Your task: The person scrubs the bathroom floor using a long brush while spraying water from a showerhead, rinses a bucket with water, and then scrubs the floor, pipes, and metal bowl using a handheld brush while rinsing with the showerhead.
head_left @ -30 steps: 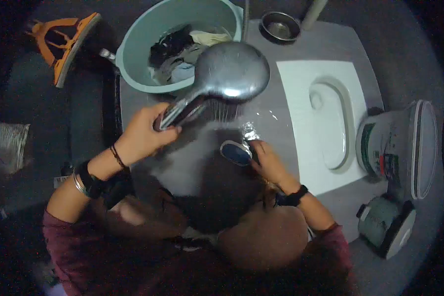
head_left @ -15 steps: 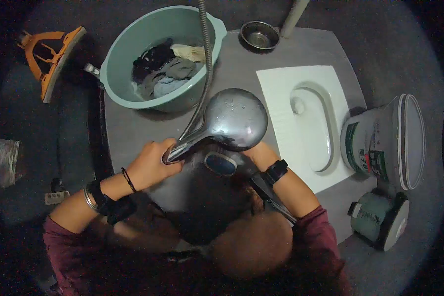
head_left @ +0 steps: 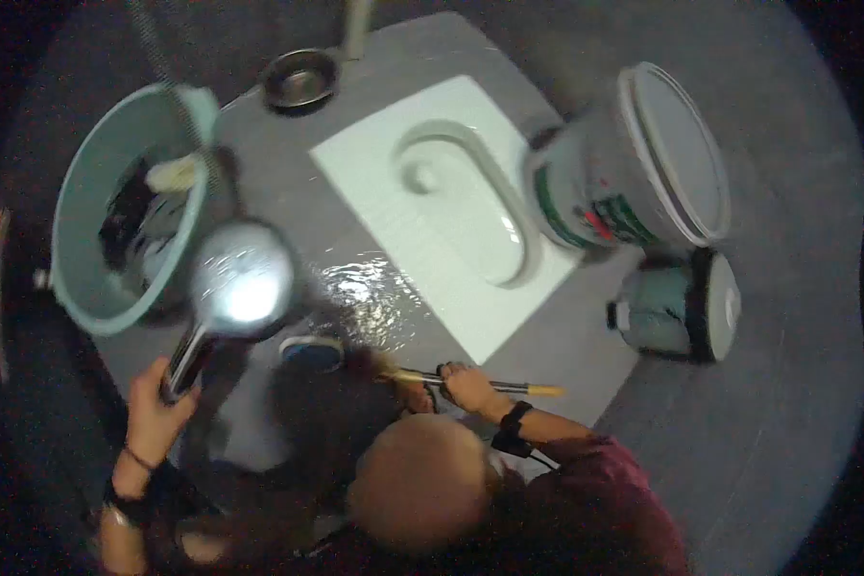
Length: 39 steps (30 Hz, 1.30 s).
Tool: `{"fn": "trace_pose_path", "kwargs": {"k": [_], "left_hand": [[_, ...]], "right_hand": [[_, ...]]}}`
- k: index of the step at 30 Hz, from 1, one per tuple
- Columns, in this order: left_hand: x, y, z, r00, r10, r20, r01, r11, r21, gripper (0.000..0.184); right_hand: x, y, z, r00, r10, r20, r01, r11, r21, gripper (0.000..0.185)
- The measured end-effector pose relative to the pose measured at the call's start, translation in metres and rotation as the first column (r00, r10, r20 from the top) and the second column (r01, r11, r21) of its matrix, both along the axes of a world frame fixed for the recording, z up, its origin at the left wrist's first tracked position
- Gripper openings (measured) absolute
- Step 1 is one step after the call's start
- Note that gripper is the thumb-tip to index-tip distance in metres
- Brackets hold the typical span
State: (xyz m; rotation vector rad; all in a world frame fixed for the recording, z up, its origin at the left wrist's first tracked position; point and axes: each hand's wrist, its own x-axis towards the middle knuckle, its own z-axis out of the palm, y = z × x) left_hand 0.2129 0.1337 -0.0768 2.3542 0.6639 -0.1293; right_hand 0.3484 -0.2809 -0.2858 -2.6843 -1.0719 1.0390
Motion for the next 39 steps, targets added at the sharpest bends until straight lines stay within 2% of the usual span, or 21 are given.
{"fn": "trace_pose_path", "kwargs": {"k": [1, 3, 6, 7, 8, 10, 12, 14, 16, 17, 19, 24, 26, 28, 30, 32, 34, 35, 36, 37, 39], "left_hand": [[0.002, -0.001, -0.001, 1.0, 0.027, -0.002, -0.028, 1.0, -0.011, 0.024], [0.007, -0.004, -0.005, 0.996, -0.034, 0.085, 0.029, 0.998, 0.055, 0.023], [0.003, -0.002, -0.013, 0.986, -0.057, 0.158, 0.042, 0.995, 0.094, 0.02], [0.001, -0.007, -0.015, 0.986, -0.027, 0.165, 0.015, 0.997, 0.073, 0.019], [0.011, -0.017, 0.0, 0.996, 0.084, 0.006, -0.082, 0.985, -0.155, 0.018], [0.011, -0.013, -0.004, 0.997, 0.065, 0.029, -0.06, 0.988, -0.142, 0.017], [0.007, -0.01, -0.008, 0.997, 0.057, 0.049, -0.051, 0.991, -0.121, 0.017], [0.007, -0.008, -0.01, 0.996, 0.021, 0.087, -0.019, 1.0, -0.025, 0.018], [0.006, -0.006, -0.022, 0.981, -0.012, 0.195, 0.014, 1.0, -0.008, 0.019], [0.005, -0.005, -0.025, 0.95, -0.045, 0.31, 0.042, 0.999, 0.016, 0.019], [0.002, -0.003, -0.021, 0.976, 0.013, 0.219, -0.012, 1.0, -0.006, 0.02], [0.007, -0.002, -0.015, 0.993, 0.03, 0.114, -0.03, 1.0, 0.006, 0.021], [0.012, -0.008, -0.005, 0.998, 0.063, 0.006, -0.062, 0.997, -0.04, 0.021], [0.013, -0.008, -0.008, 0.997, 0.052, 0.059, -0.049, 0.997, -0.061, 0.02], [0.009, -0.007, -0.019, 0.993, 0.046, 0.107, -0.038, 0.996, -0.078, 0.019], [0.003, -0.001, -0.034, 0.881, -0.165, 0.443, 0.106, 0.982, 0.155, 0.018], [0.012, -0.018, -0.003, 0.958, 0.002, 0.287, 0.001, 1.0, -0.011, 0.018], [0.017, -0.021, 0.008, 0.987, 0.131, 0.093, -0.114, 0.979, -0.169, 0.019], [0.013, -0.015, -0.002, 0.982, 0.07, 0.178, -0.05, 0.992, -0.117, 0.018], [0.015, -0.015, 0.001, 0.978, 0.073, 0.194, -0.053, 0.993, -0.11, 0.018], [0.02, -0.019, 0.007, 0.969, 0.026, 0.247, 0.001, 0.994, -0.108, 0.016]], "right_hand": [[-0.005, -0.009, -0.003, 0.993, -0.103, -0.059, 0.093, 0.983, -0.155, 0.025], [-0.007, -0.032, 0.003, 0.989, -0.124, 0.082, 0.123, 0.992, 0.02, 0.016], [0.0, -0.075, 0.012, 0.82, -0.57, -0.048, 0.572, 0.819, 0.045, 0.026], [0.004, -0.093, 0.015, 0.718, -0.695, 0.04, 0.684, 0.715, 0.147, 0.02], [0.009, -0.105, 0.018, 0.583, -0.805, 0.11, 0.767, 0.59, 0.254, 0.013], [0.018, -0.145, 0.007, 0.324, -0.939, 0.114, 0.844, 0.341, 0.413, 0.019], [0.02, -0.193, -0.007, 0.195, -0.96, 0.201, 0.866, 0.265, 0.425, 0.023], [0.01, -0.202, 0.019, -0.112, -0.991, 0.067, 0.92, -0.078, 0.384, 0.023], [-0.033, -0.29, -0.04, -0.041, -0.987, 0.156, 0.859, 0.045, 0.51, 0.023], [-0.055, -0.316, -0.043, 0.019, -0.949, 0.315, 0.921, 0.139, 0.364, 0.025], [-0.069, -0.328, -0.044, 0.1, -0.885, 0.455, 0.958, 0.21, 0.197, 0.028], [-0.063, -0.32, -0.041, -0.309, -0.653, 0.692, 0.931, -0.357, 0.078, 0.044], [-0.027, -0.31, -0.014, 0.257, -0.621, 0.74, 0.966, 0.169, -0.194, 0.053], [0.031, -0.284, 0.027, -0.027, -0.792, 0.609, 0.898, 0.249, 0.364, 0.056], [0.102, -0.258, 0.075, -0.118, -0.993, -0.016, 0.645, -0.089, 0.759, 0.062], [0.152, -0.236, 0.141, 0.125, -0.729, -0.673, 0.606, -0.482, 0.634, 0.08], [0.187, -0.167, 0.232, 0.108, -0.48, -0.871, 0.591, -0.673, 0.444, 0.085], [0.209, -0.168, 0.244, 0.168, -0.309, -0.936, 0.682, -0.65, 0.336, 0.083], [0.228, -0.175, 0.257, 0.206, -0.124, -0.971, 0.769, -0.593, 0.238, 0.082], [0.244, -0.178, 0.262, 0.221, -0.115, -0.968, 0.768, -0.591, 0.246, 0.082], [0.263, -0.182, 0.263, 0.271, -0.415, -0.869, 0.879, -0.261, 0.399, 0.075]]}}
